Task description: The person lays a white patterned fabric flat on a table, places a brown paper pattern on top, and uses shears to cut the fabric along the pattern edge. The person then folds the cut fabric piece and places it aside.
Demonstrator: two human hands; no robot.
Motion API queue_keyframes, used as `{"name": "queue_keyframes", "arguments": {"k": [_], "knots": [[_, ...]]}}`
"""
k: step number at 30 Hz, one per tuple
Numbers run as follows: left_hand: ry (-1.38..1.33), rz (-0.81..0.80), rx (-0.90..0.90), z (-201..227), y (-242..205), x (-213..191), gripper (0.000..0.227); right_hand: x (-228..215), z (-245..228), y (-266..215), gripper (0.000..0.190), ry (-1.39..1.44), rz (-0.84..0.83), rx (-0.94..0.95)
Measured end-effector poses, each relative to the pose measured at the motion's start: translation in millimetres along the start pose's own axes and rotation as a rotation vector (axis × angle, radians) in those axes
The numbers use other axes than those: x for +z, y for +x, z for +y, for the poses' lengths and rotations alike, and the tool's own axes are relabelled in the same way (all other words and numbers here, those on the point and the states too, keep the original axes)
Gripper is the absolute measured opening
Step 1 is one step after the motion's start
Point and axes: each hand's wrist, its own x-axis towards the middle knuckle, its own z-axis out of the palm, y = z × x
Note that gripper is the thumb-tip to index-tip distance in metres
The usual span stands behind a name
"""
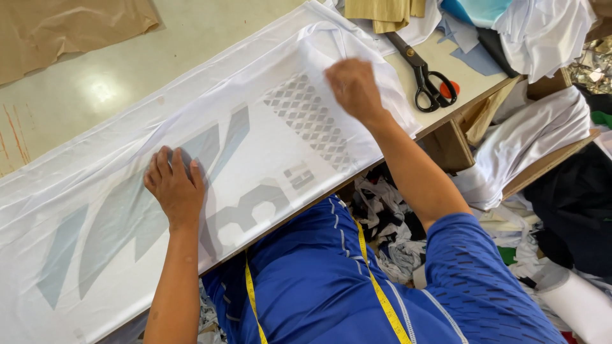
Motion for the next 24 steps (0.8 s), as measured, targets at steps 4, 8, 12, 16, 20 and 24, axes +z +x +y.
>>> {"name": "queue_keyframes", "arguments": {"k": [4, 8, 12, 16, 20, 24], "knots": [[-0.015, -0.021, 0.006, 0.4, 0.0, -0.9, 0.033, 11.4, 13.5, -20.3, 0.017, 0.034, -0.129, 0.107], [0.005, 0.012, 0.016, 3.1, 3.3, -2.7, 0.033, 13.6, 58.6, -11.3, 0.032, -0.07, -0.214, 0.265], [0.006, 0.032, 0.011, 3.3, 1.6, -4.1, 0.034, -2.1, 82.3, -1.4, 0.041, -0.184, -0.229, 0.408], [0.006, 0.04, 0.011, 2.6, 1.9, -2.7, 0.03, -4.7, 71.4, -17.0, 0.03, -0.116, -0.107, 0.289], [0.012, 0.033, 0.016, 2.4, 2.6, -2.8, 0.029, 0.8, 33.6, -14.7, 0.039, -0.034, -0.205, 0.236], [0.029, 0.059, 0.036, 2.4, 2.6, -2.1, 0.032, 22.9, 39.8, -15.8, 0.019, 0.002, -0.178, 0.188]]}}
